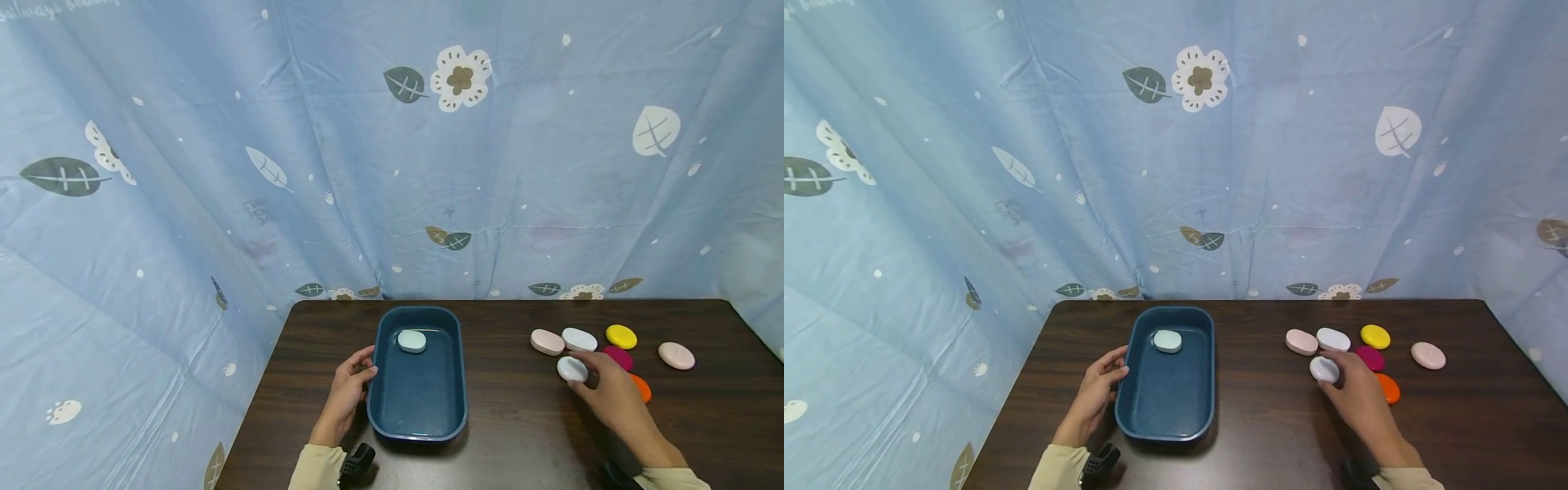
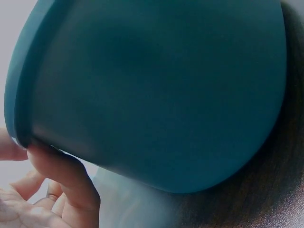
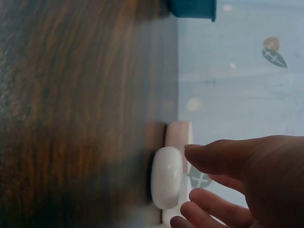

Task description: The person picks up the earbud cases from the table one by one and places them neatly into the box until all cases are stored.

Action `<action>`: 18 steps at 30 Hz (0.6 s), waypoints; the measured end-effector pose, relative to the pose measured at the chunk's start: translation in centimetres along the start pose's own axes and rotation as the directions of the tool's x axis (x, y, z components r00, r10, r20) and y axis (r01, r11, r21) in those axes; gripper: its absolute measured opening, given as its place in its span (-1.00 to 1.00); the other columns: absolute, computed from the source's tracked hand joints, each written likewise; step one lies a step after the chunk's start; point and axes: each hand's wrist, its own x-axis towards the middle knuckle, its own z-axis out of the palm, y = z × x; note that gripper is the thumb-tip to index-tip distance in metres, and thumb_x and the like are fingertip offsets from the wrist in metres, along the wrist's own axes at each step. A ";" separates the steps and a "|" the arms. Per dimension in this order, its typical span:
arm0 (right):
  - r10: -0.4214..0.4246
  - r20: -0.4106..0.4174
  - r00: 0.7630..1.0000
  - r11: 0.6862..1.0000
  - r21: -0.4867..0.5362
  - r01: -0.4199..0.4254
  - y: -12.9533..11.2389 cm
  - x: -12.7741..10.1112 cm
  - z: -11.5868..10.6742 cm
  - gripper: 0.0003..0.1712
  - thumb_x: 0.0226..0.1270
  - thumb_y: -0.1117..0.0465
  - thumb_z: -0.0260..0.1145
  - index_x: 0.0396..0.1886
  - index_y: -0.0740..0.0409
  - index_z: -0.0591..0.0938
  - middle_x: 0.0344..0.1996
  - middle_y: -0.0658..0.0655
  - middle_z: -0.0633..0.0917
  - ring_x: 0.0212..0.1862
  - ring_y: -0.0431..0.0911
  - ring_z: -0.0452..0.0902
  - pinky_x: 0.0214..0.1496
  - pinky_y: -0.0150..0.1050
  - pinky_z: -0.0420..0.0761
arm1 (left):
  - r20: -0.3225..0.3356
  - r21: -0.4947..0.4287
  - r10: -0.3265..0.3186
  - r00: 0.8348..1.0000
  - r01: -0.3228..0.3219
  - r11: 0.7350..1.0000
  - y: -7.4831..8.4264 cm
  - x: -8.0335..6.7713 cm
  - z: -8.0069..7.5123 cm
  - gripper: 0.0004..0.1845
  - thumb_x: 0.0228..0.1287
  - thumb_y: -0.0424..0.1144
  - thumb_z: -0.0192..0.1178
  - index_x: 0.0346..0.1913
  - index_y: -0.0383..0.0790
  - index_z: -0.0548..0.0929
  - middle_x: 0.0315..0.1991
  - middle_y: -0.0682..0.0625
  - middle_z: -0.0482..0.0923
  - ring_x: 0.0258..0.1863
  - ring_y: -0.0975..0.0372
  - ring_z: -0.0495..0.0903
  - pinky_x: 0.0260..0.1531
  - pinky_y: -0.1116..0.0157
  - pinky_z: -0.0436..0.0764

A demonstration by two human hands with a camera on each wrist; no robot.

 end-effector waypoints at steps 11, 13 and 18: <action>0.024 0.116 0.993 1.000 -0.016 -0.023 0.7 0.5 0.8 -0.36 0.00 0.45 0.64 0.12 0.55 0.63 0.11 0.62 0.59 0.15 0.52 0.54 0.18 0.45 0.48 | 0.001 0.013 0.014 1.000 -0.014 1.000 -0.2 0.1 0.0 -0.52 0.58 -0.37 0.10 0.47 -0.41 0.46 -0.04 -0.02 0.39 -0.12 0.11 0.45 -0.41 0.28 0.48; 0.032 0.127 0.991 0.999 -0.021 -0.030 0.7 0.7 0.9 -0.38 0.01 0.45 0.64 0.11 0.54 0.63 0.11 0.62 0.58 0.14 0.52 0.54 0.18 0.44 0.49 | 0.002 0.015 0.012 1.000 -0.012 1.000 -0.2 0.0 0.0 -0.52 0.58 -0.37 0.10 0.47 -0.41 0.46 -0.04 -0.03 0.39 -0.10 0.09 0.45 -0.40 0.27 0.49; 0.052 0.140 0.989 0.998 -0.038 -0.047 0.6 0.9 1.1 -0.42 0.01 0.47 0.64 0.06 0.52 0.64 0.09 0.62 0.58 0.11 0.50 0.56 0.15 0.43 0.52 | 0.000 0.025 0.009 1.000 -0.009 1.000 -0.2 0.1 0.0 -0.52 0.58 -0.36 0.10 0.47 -0.39 0.46 -0.03 -0.04 0.39 -0.07 0.08 0.45 -0.38 0.25 0.49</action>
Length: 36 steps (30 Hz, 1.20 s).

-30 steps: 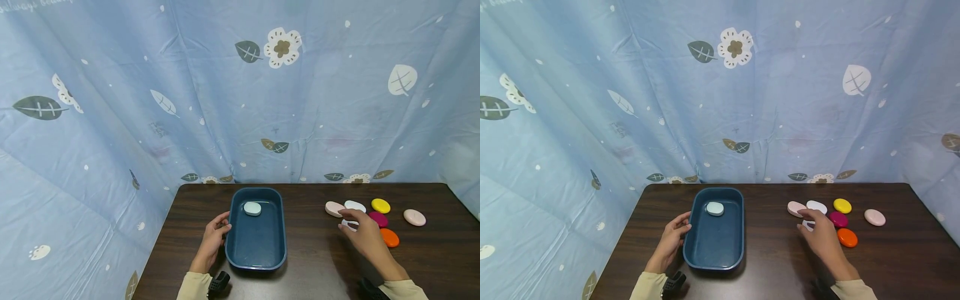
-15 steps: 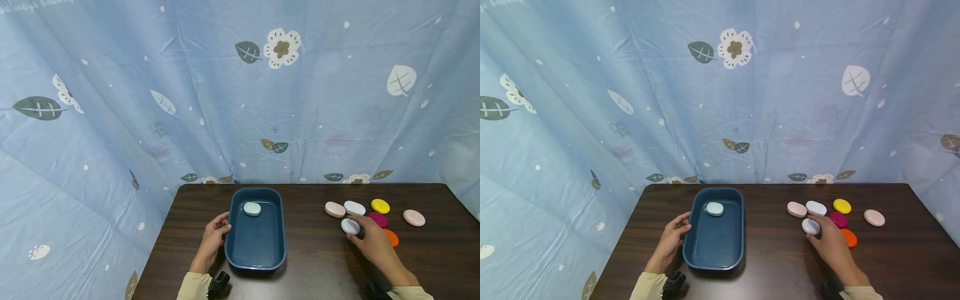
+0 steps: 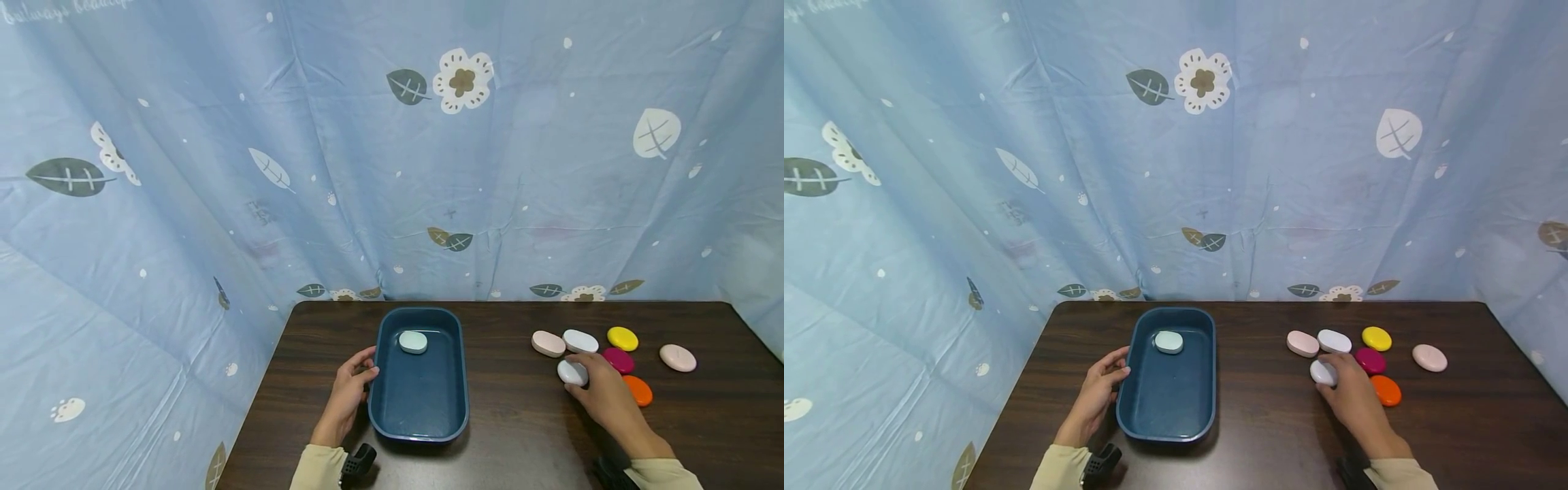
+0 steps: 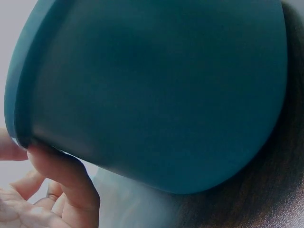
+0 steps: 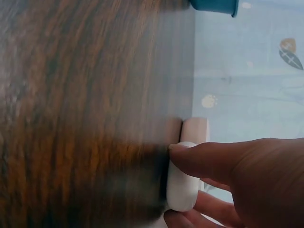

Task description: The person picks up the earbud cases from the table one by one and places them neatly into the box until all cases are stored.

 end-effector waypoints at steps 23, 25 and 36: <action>-0.094 -0.025 0.995 0.980 0.171 0.096 -8.0 1.1 -1.3 -0.40 0.04 0.45 0.66 0.12 0.43 0.66 0.04 0.46 0.67 -0.03 0.25 0.68 -0.01 0.17 0.71 | 0.005 -0.022 0.005 1.000 -0.005 1.000 0.2 0.1 0.1 -0.51 0.58 -0.38 0.10 0.48 -0.42 0.44 -0.06 -0.01 0.38 -0.17 0.14 0.42 -0.48 0.31 0.43; -0.109 -0.019 0.994 0.973 0.202 0.110 -9.2 1.4 -1.2 -0.42 0.05 0.46 0.65 0.12 0.41 0.67 0.03 0.42 0.67 -0.02 0.23 0.67 0.00 0.15 0.72 | 0.007 -0.023 0.005 1.000 -0.005 1.000 0.2 0.1 0.1 -0.51 0.58 -0.38 0.10 0.48 -0.41 0.44 -0.05 -0.01 0.38 -0.17 0.14 0.42 -0.48 0.31 0.43; -0.215 -0.051 0.975 0.928 0.299 0.221 -13.7 3.5 0.6 -0.43 0.08 0.51 0.61 0.14 0.41 0.67 -0.01 0.32 0.68 -0.01 0.13 0.67 0.00 0.12 0.71 | 0.004 -0.029 -0.004 1.000 0.004 1.000 0.3 -0.1 0.1 -0.51 0.56 -0.40 0.10 0.47 -0.42 0.45 -0.08 -0.02 0.39 -0.19 0.14 0.42 -0.47 0.31 0.44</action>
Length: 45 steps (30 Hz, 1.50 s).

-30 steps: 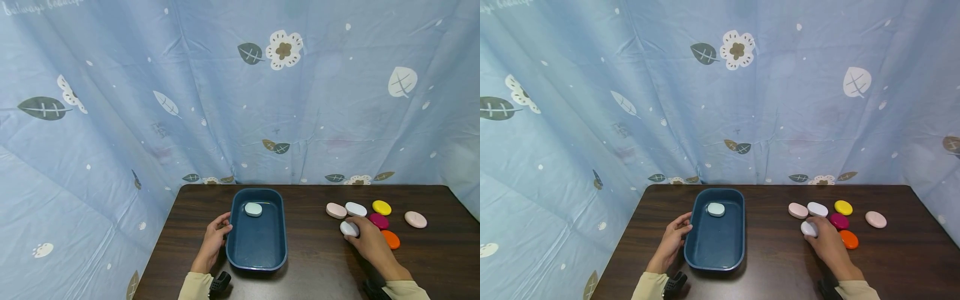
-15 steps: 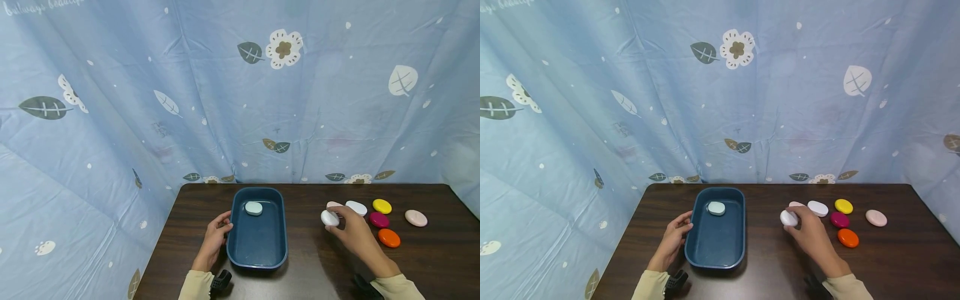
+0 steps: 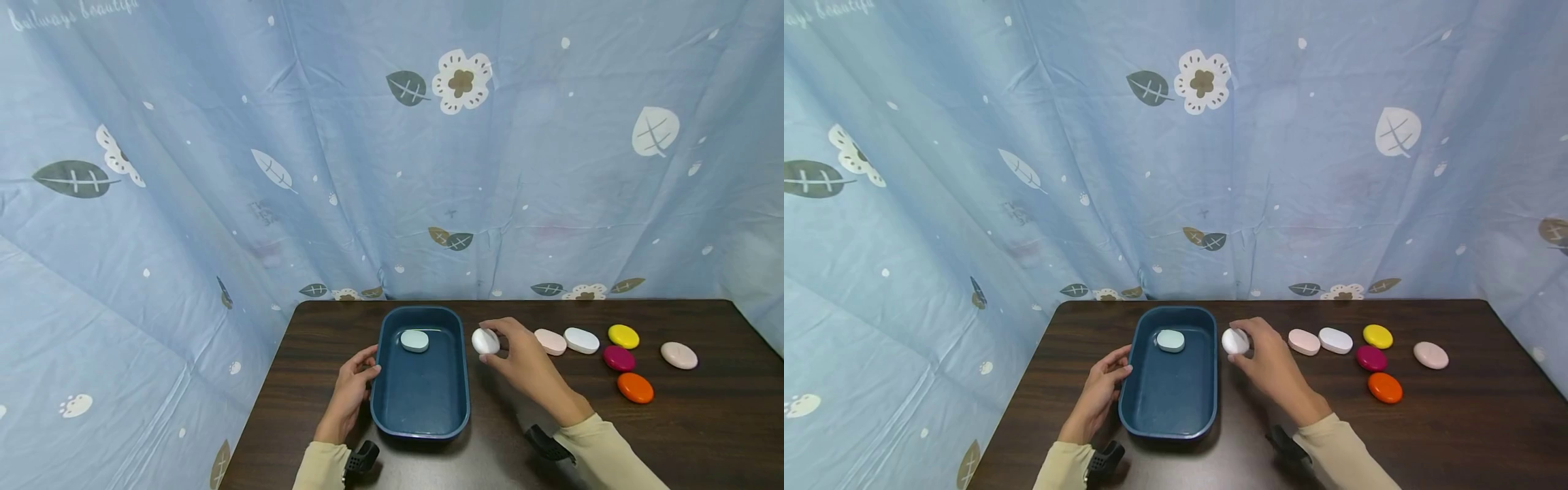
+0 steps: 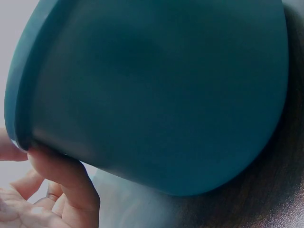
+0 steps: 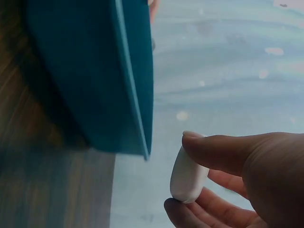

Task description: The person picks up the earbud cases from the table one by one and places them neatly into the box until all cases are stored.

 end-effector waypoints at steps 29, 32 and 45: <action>0.013 0.224 0.974 0.997 -0.078 0.005 -3.4 6.0 4.8 -0.49 0.13 0.46 0.61 0.11 0.39 0.69 -0.02 0.30 0.65 -0.07 0.10 0.64 -0.01 0.07 0.70 | -0.007 0.017 -0.005 1.000 0.005 1.000 -0.2 0.0 0.0 -0.52 0.56 -0.38 0.11 0.46 -0.40 0.47 -0.06 -0.02 0.38 -0.16 0.12 0.44 -0.46 0.30 0.45; 0.017 0.244 0.970 0.995 -0.103 0.008 -3.5 6.3 5.0 -0.51 0.13 0.46 0.60 0.09 0.39 0.69 -0.04 0.30 0.65 -0.07 0.11 0.64 0.00 0.08 0.70 | -0.010 0.021 -0.008 1.000 0.008 1.000 -0.2 0.0 0.0 -0.52 0.56 -0.38 0.12 0.46 -0.39 0.48 -0.06 -0.02 0.39 -0.16 0.13 0.44 -0.45 0.30 0.45; 0.045 0.316 0.948 0.987 -0.163 0.007 -3.7 7.4 5.8 -0.54 0.10 0.54 0.56 0.04 0.38 0.70 -0.08 0.30 0.65 -0.09 0.14 0.64 -0.02 0.05 0.69 | -0.010 0.013 -0.008 1.000 0.008 1.000 0.0 0.1 0.0 -0.51 0.56 -0.38 0.12 0.46 -0.39 0.48 -0.06 -0.03 0.39 -0.17 0.14 0.44 -0.45 0.31 0.45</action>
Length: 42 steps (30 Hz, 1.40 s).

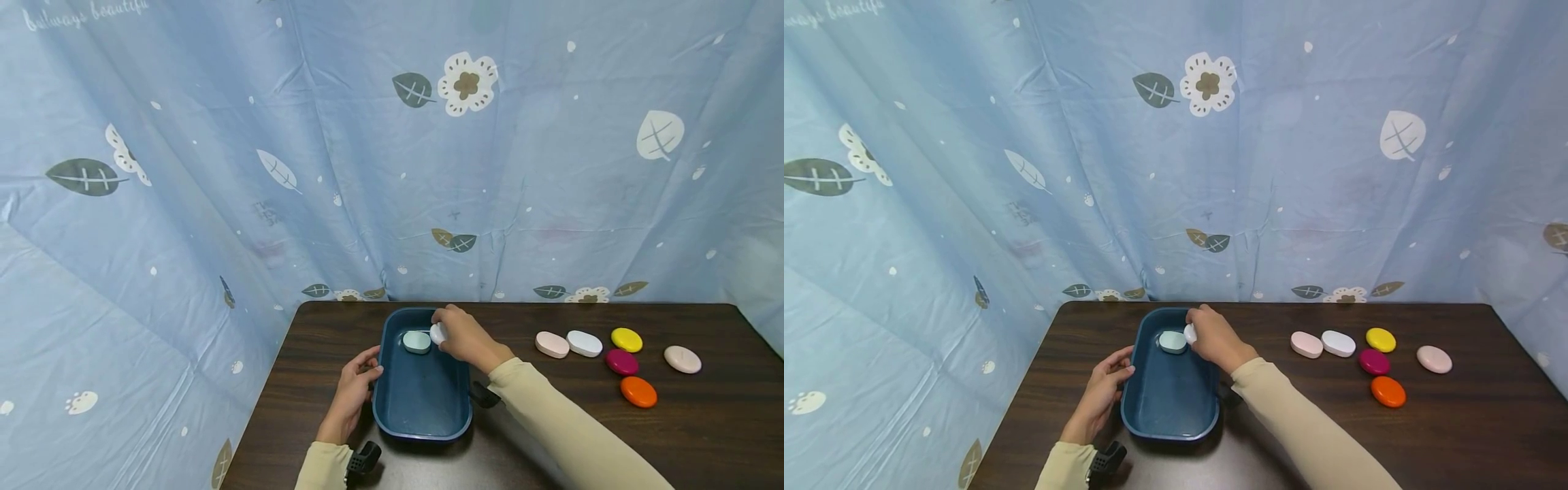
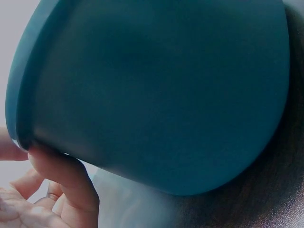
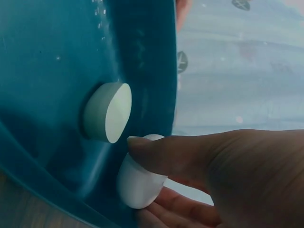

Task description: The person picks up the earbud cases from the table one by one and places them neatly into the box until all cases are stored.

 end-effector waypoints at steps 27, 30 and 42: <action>-0.025 -0.024 0.999 0.999 -0.038 0.024 0.7 -0.2 0.7 -0.58 0.18 0.61 0.44 0.06 0.41 0.71 -0.05 0.32 0.65 -0.01 0.15 0.67 0.07 0.05 0.67 | 0.007 0.004 0.008 1.000 -0.008 1.000 -0.2 0.0 0.0 -0.51 0.57 -0.37 0.11 0.48 -0.40 0.46 -0.06 -0.02 0.39 -0.17 0.14 0.44 -0.43 0.30 0.44; -0.020 -0.062 0.998 1.000 0.005 0.020 1.1 -1.0 0.1 -0.57 0.19 0.60 0.45 0.08 0.39 0.70 -0.01 0.32 0.66 0.07 0.20 0.66 0.12 0.10 0.66 | 0.011 0.002 0.006 1.000 -0.006 1.000 -0.2 0.0 0.0 -0.51 0.57 -0.38 0.10 0.48 -0.40 0.45 -0.06 -0.03 0.38 -0.17 0.13 0.44 -0.42 0.30 0.45; 0.041 -0.321 0.946 0.997 0.076 -0.017 6.7 -5.7 -2.4 -0.54 0.20 0.56 0.48 0.12 0.39 0.68 0.08 0.40 0.68 0.12 0.34 0.64 0.11 0.23 0.64 | 0.011 -0.015 0.022 1.000 -0.022 1.000 -0.5 0.1 -0.2 -0.52 0.56 -0.39 0.12 0.46 -0.40 0.48 -0.08 -0.01 0.38 -0.20 0.15 0.44 -0.47 0.31 0.44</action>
